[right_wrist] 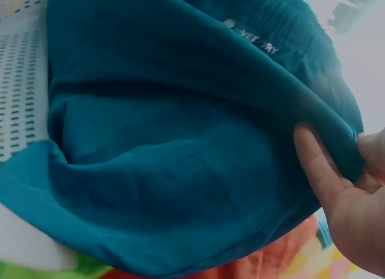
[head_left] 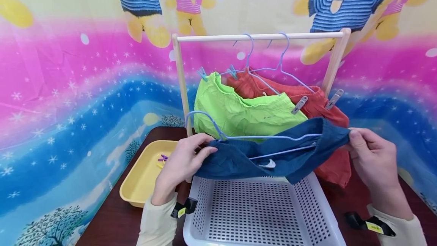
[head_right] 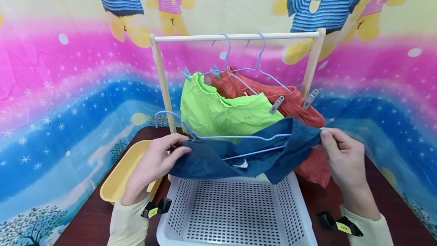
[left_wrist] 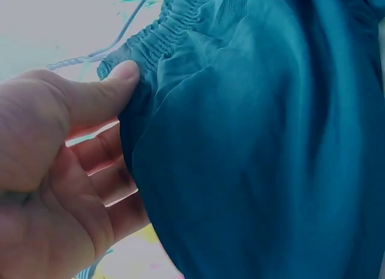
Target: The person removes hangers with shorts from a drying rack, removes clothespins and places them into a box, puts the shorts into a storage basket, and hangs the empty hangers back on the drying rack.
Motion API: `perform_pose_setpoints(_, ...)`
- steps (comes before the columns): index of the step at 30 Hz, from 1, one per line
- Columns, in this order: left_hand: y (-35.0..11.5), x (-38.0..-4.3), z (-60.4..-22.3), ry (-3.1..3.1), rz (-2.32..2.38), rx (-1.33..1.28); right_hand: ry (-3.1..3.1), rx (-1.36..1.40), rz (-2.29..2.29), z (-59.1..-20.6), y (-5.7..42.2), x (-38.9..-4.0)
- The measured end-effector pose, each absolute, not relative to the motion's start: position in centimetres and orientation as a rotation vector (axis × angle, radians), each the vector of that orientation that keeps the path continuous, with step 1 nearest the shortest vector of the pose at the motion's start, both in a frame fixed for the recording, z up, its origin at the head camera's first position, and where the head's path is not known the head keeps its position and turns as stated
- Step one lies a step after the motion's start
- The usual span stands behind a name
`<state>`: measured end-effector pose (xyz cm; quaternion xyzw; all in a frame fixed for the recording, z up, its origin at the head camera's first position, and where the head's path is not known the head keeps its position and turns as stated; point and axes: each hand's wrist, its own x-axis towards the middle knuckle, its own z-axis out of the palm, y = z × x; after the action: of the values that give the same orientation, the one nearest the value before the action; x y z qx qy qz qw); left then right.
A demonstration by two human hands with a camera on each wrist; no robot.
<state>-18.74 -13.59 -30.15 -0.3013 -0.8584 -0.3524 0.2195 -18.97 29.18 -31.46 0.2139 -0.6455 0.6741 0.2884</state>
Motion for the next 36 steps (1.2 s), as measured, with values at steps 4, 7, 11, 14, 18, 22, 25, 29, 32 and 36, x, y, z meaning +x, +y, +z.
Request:
perform_pose_setpoints(4, -14.0, -18.5, -29.9, -2.397, -1.040, -0.785, -1.571, 0.547, 1.966, -31.3, 30.0, -19.2)
perform_pose_setpoints(7, -14.1, -18.3, -29.7, -2.410, -1.059, -0.769, -1.555, 0.516, 1.987, -31.3, 30.5, -19.4)
perform_pose_setpoints(11, -14.0, -18.3, -29.5, -2.407, -1.046, -0.778, -1.709, 0.410, 1.873, -31.3, 31.0, -19.6)
perform_pose_setpoints(14, -13.8, -18.3, -29.5, -2.392, -1.013, -0.804, -2.010, 0.290, 1.605, -31.4, 31.5, -19.6)
perform_pose_setpoints(18, -13.4, -18.3, -29.7, -2.376, -0.973, -0.849, -2.345, 0.281, 1.319, -31.4, 32.3, -19.7)
perform_pose_setpoints(22, -13.0, -18.2, -29.9, -2.360, -0.947, -0.894, -2.524, 0.412, 1.297, -31.4, 33.3, -20.0)
perform_pose_setpoints(25, -12.6, -18.1, -29.8, -2.347, -0.921, -0.917, -2.616, 0.464, 1.243, -31.3, 33.7, -20.0)
perform_pose_setpoints(29, -12.1, -17.9, -29.9, -2.335, -0.892, -0.952, -2.666, 0.483, 1.156, -31.1, 33.6, -19.7)
perform_pose_setpoints(32, -11.8, -17.9, -30.1, -2.330, -0.874, -0.994, -2.614, 0.482, 1.107, -30.9, 33.1, -19.0)
perform_pose_setpoints(36, -11.4, -17.9, -30.1, -2.321, -0.872, -1.046, -2.502, 0.451, 1.047, -30.1, 32.6, -17.7)
